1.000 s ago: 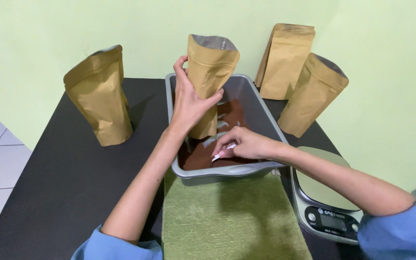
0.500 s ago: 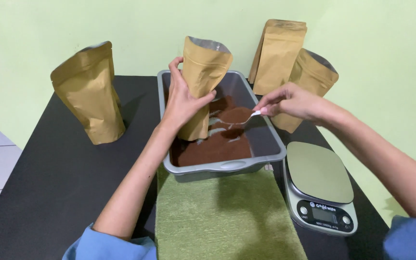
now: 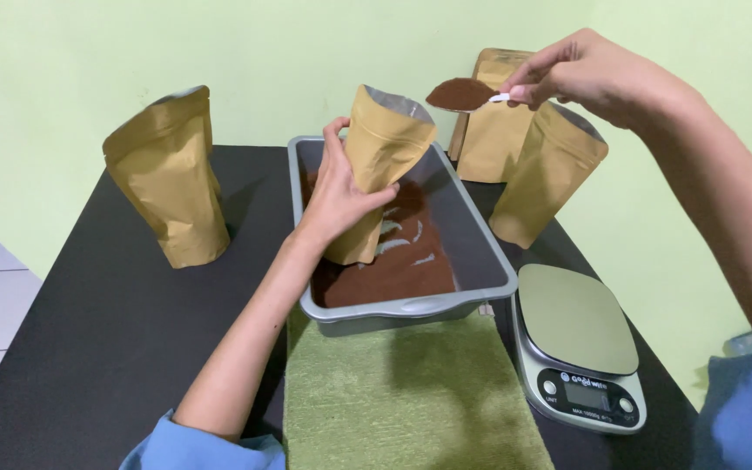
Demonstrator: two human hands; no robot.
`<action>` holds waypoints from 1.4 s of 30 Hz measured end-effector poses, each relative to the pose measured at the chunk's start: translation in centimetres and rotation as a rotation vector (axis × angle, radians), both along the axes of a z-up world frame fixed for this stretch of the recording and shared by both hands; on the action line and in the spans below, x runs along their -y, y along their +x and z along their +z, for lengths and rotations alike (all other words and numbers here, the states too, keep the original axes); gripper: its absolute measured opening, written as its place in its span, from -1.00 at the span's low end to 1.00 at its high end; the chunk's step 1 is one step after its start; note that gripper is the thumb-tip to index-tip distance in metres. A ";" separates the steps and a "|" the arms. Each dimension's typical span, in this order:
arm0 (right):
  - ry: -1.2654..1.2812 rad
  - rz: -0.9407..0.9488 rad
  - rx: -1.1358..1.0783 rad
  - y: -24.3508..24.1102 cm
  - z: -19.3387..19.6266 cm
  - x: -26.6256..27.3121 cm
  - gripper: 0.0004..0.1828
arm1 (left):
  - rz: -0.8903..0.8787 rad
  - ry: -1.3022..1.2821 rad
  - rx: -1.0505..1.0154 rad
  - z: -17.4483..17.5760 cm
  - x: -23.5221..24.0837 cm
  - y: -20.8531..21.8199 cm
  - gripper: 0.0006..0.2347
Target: Scooping coffee powder into paper bags and weighing them on a digital scale for packaging.
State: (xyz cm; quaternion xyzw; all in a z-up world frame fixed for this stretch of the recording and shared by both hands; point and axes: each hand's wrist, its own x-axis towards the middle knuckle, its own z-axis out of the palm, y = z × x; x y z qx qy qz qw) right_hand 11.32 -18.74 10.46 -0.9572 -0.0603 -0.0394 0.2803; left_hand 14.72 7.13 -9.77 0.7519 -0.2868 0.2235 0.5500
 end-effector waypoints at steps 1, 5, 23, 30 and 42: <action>0.000 0.002 0.002 0.3 -0.1 -0.5 -0.84 | 0.002 0.000 0.002 -0.1 0.1 0.2 -0.26; -0.086 0.035 0.028 0.9 -1.0 -3.8 -0.85 | -0.028 0.027 0.061 -0.2 0.1 0.4 -0.26; -0.937 0.102 0.529 1.3 -10.9 1.1 -0.75 | 0.116 -0.162 0.056 -0.7 0.1 1.2 -0.19; -1.119 0.275 0.148 3.5 -19.6 0.8 -0.84 | 0.168 -0.219 0.011 -0.1 0.0 0.5 -0.10; -0.425 0.339 -0.340 -2.3 -18.5 -8.1 -0.80 | 0.176 -0.257 -0.004 0.1 0.0 0.1 -0.10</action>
